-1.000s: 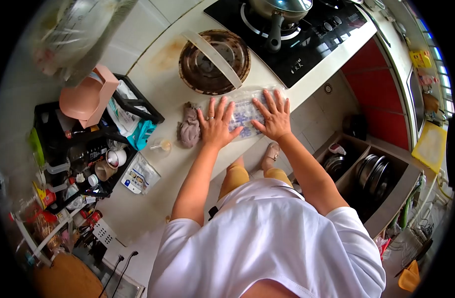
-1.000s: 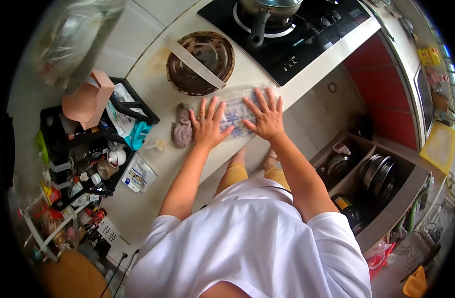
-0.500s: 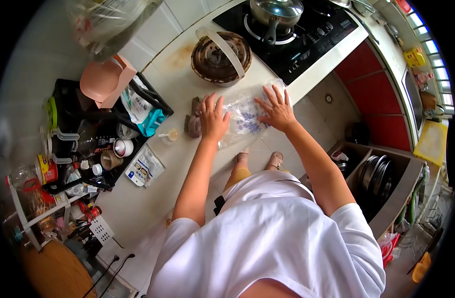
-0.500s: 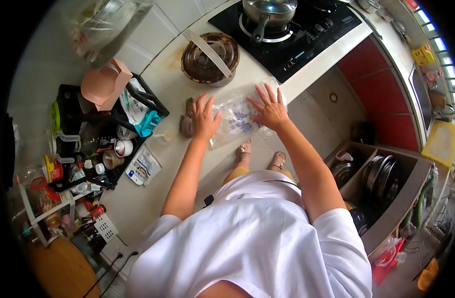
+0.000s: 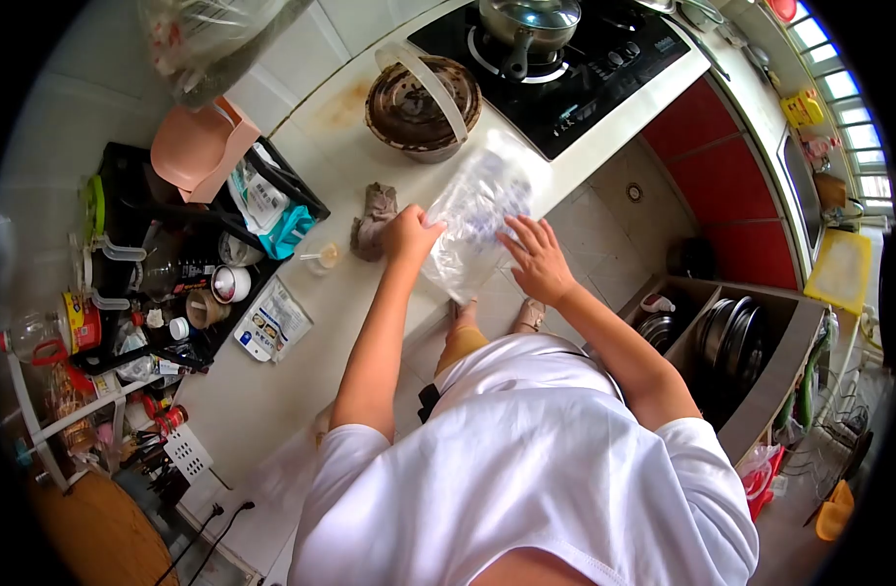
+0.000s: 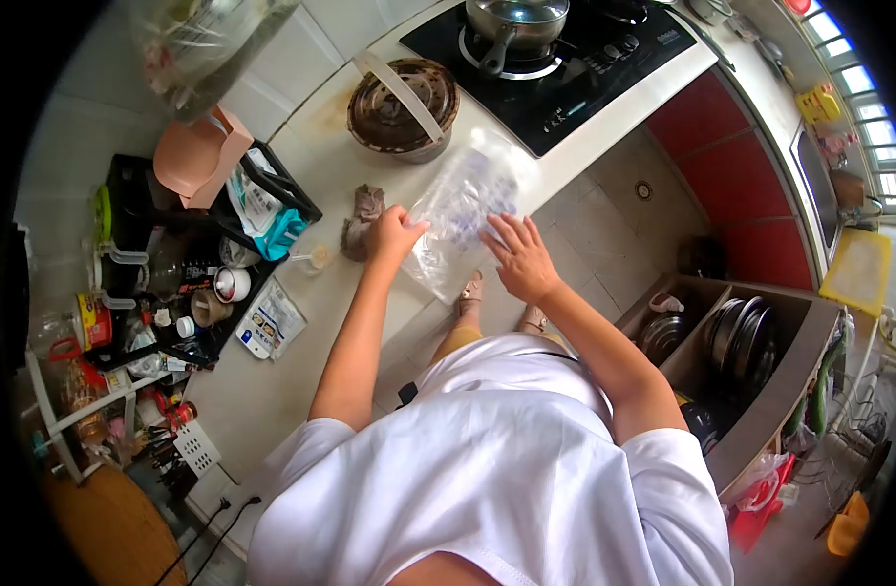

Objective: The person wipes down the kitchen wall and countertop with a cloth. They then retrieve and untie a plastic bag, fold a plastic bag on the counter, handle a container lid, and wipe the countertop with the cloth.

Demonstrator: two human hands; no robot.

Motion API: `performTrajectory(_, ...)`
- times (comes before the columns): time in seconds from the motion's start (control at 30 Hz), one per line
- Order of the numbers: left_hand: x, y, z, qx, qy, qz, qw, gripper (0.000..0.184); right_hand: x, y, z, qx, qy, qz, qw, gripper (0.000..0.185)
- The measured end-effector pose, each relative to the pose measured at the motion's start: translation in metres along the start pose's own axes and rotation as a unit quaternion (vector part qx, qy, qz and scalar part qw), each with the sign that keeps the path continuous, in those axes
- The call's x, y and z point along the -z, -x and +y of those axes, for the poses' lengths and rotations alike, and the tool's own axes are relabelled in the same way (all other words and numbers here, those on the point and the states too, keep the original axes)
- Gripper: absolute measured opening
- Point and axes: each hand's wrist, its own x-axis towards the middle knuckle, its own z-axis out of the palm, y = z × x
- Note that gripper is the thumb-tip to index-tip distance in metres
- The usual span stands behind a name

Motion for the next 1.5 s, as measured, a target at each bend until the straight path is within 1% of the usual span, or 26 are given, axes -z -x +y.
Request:
performTrajectory(0.07,-0.019,0.003,-0.02,0.005,0.057,0.006,0.998,0.029,-0.002,0.006,-0.002,0.014,0.007,-0.022,1.0,0.071)
performTrajectory(0.13,-0.036,0.011,-0.035,0.069,0.292,-0.042,0.953,0.027,-0.003,0.007,-0.003,0.032,0.03,-0.014,0.999,0.075)
performTrajectory(0.17,-0.041,0.02,-0.036,0.089,0.341,-0.063,0.934,0.026,-0.002,0.007,-0.002,0.031,0.029,-0.013,0.999,0.075)
performTrajectory(0.2,-0.039,0.033,-0.029,0.089,0.339,-0.064,0.934,0.026,-0.002,0.005,0.0,0.036,0.016,0.0,0.999,0.07)
performTrajectory(0.27,-0.035,0.06,-0.016,0.127,0.447,-0.091,0.881,0.025,-0.004,0.003,0.005,0.038,0.0,0.013,0.999,0.065)
performTrajectory(0.4,-0.056,0.078,-0.036,0.188,0.435,-0.113,0.873,0.02,-0.017,0.007,0.02,0.078,-0.08,-0.006,0.994,0.057)
performTrajectory(0.47,-0.057,0.075,-0.058,0.103,0.331,0.093,0.933,0.021,-0.022,0.006,0.026,0.077,-0.098,-0.023,0.992,0.055)
performTrajectory(0.5,-0.043,0.073,-0.057,0.103,0.329,0.089,0.934,0.021,-0.024,0.005,0.031,0.086,-0.114,-0.035,0.989,0.056)
performTrajectory(0.53,-0.018,0.071,-0.047,-0.071,0.119,0.159,0.978,0.029,-0.025,0.005,0.033,0.096,-0.13,-0.048,0.986,0.058)
performTrajectory(0.57,0.002,0.066,-0.036,-0.239,-0.099,0.217,0.941,0.038,-0.024,0.006,0.034,0.095,-0.131,-0.049,0.986,0.058)
performTrajectory(0.6,0.014,0.059,-0.027,-0.239,-0.099,0.218,0.941,0.038,-0.022,0.004,0.035,0.1,-0.133,-0.053,0.985,0.058)
performTrajectory(0.67,0.028,0.042,-0.014,-0.462,-0.299,0.093,0.83,0.055,-0.021,0.003,0.035,0.104,-0.135,-0.058,0.984,0.059)
performTrajectory(0.7,0.026,0.035,-0.012,-0.463,-0.297,0.094,0.83,0.055,-0.02,0.002,0.036,0.105,-0.142,-0.062,0.982,0.06)
performTrajectory(0.77,0.019,0.023,-0.005,-0.554,-0.229,-0.009,0.8,0.057,-0.017,0.003,0.037,0.104,-0.146,-0.068,0.981,0.061)
performTrajectory(0.8,0.013,0.018,-0.008,-0.554,-0.227,-0.008,0.801,0.057,-0.017,0.003,0.037,0.106,-0.146,-0.068,0.981,0.062)
performTrajectory(0.87,-0.001,0.006,-0.02,-0.525,-0.208,-0.141,0.814,0.052,-0.015,0.0,0.037,0.108,-0.145,-0.064,0.981,0.063)
performTrajectory(0.93,-0.002,0.005,-0.019,-0.51,-0.167,-0.133,0.833,0.047,-0.01,-0.001,0.034,0.061,-0.237,-0.023,0.969,0.065)
performTrajectory(1.0,-0.001,0.008,-0.015,-0.496,-0.124,-0.13,0.849,0.041,0.003,0.001,0.036,0.058,-0.214,-0.024,0.975,0.06)
performTrajectory(1.07,0.004,0.013,-0.009,-0.35,-0.033,-0.195,0.916,0.034,0.005,0.004,0.041,0.056,-0.191,-0.027,0.98,0.054)
performTrajectory(1.1,-0.002,0.007,-0.014,-0.351,-0.033,-0.196,0.915,0.034,-0.001,0.005,0.047,0.029,-0.232,-0.038,0.972,0.045)
performTrajectory(1.17,-0.019,-0.008,-0.028,-0.427,0.03,-0.106,0.898,0.027,-0.005,0.002,0.049,0.002,-0.271,-0.046,0.961,0.038)
performTrajectory(1.2,-0.019,-0.009,-0.029,-0.427,0.029,-0.105,0.897,0.027,-0.006,-0.001,0.045,-0.074,-0.269,-0.033,0.96,0.031)
performTrajectory(1.23,-0.02,-0.009,-0.03,-0.375,0.041,-0.096,0.921,0.035,-0.007,-0.005,0.042,-0.149,-0.266,-0.02,0.952,0.031)
performTrajectory(1.37,-0.041,-0.015,-0.04,-0.24,0.081,-0.044,0.966,0.061,-0.014,-0.027,0.043,-0.226,-0.277,-0.029,0.933,0.045)
performTrajectory(1.43,-0.033,-0.008,-0.022,-0.207,0.117,-0.034,0.971,0.067,-0.002,-0.039,0.035,-0.384,-0.3,-0.106,0.867,0.057)
performTrajectory(1.5,-0.035,-0.005,-0.015,-0.172,0.153,-0.022,0.973,0.075,-0.008,-0.045,0.036,-0.393,-0.274,-0.096,0.872,0.06)
